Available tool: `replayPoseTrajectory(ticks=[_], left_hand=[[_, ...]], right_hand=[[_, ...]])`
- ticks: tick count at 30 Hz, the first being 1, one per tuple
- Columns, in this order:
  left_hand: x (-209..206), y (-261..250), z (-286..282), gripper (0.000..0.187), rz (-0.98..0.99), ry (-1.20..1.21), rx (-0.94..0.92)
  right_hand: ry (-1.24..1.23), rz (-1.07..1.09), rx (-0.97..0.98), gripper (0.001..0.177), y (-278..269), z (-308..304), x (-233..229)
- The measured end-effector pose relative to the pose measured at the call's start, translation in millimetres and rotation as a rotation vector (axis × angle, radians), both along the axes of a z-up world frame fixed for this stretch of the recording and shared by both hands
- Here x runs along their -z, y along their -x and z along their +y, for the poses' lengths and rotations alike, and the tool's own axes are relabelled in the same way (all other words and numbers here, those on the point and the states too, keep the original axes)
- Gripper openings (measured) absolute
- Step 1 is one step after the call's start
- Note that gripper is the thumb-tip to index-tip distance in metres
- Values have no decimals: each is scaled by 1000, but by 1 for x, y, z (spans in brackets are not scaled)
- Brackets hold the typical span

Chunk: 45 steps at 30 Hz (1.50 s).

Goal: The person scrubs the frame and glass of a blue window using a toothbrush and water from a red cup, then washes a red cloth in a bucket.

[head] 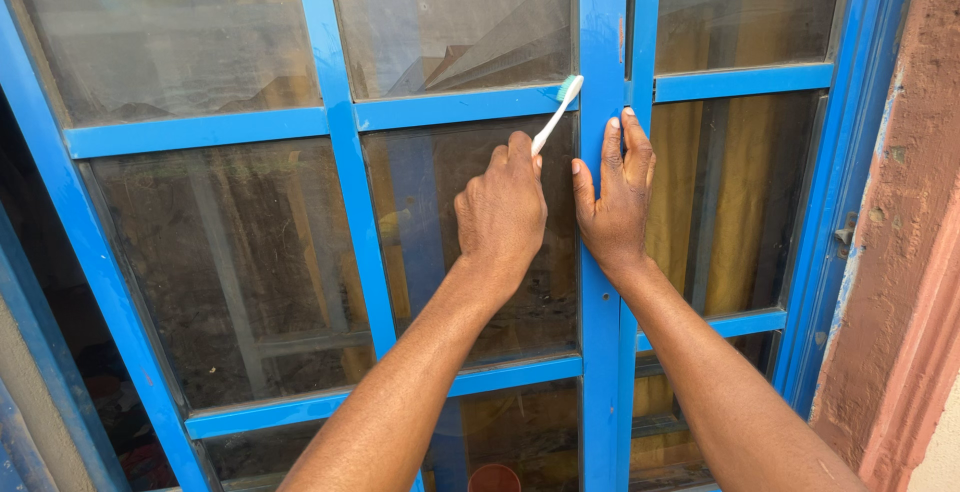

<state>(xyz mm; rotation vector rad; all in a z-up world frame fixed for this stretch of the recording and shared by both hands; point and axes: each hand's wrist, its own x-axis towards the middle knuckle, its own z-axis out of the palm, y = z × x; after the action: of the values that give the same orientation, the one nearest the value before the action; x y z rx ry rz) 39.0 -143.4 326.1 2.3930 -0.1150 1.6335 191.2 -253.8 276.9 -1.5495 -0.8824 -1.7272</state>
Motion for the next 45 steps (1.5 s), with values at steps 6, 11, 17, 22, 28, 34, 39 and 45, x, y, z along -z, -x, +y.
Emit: replayPoseTrajectory(ticks=[6,11,17,22,28,34,39,45], left_hand=[[8,-8,-16,31,147,110,83],[17,-17,-16,30,57,314,113],[33,-8,27,25,-151,788,231],[40,-37,-6,20,-77,347,73],[54,-22,26,17,-212,514,143],[44,-2,84,35,-371,798,328],[42,-18,54,34,-225,481,99],[40,1,75,40,-385,837,272]], right_hand=[[-3,-3,-4,62,-3,0,0],[-4,-2,-22,61,1,-1,0],[-2,8,-48,60,2,-1,0],[0,-10,-32,59,4,-2,0],[17,-5,-34,59,6,-3,0],[9,5,-62,59,4,-1,1],[19,11,-51,59,6,-3,1],[18,8,-50,58,6,-3,0]])
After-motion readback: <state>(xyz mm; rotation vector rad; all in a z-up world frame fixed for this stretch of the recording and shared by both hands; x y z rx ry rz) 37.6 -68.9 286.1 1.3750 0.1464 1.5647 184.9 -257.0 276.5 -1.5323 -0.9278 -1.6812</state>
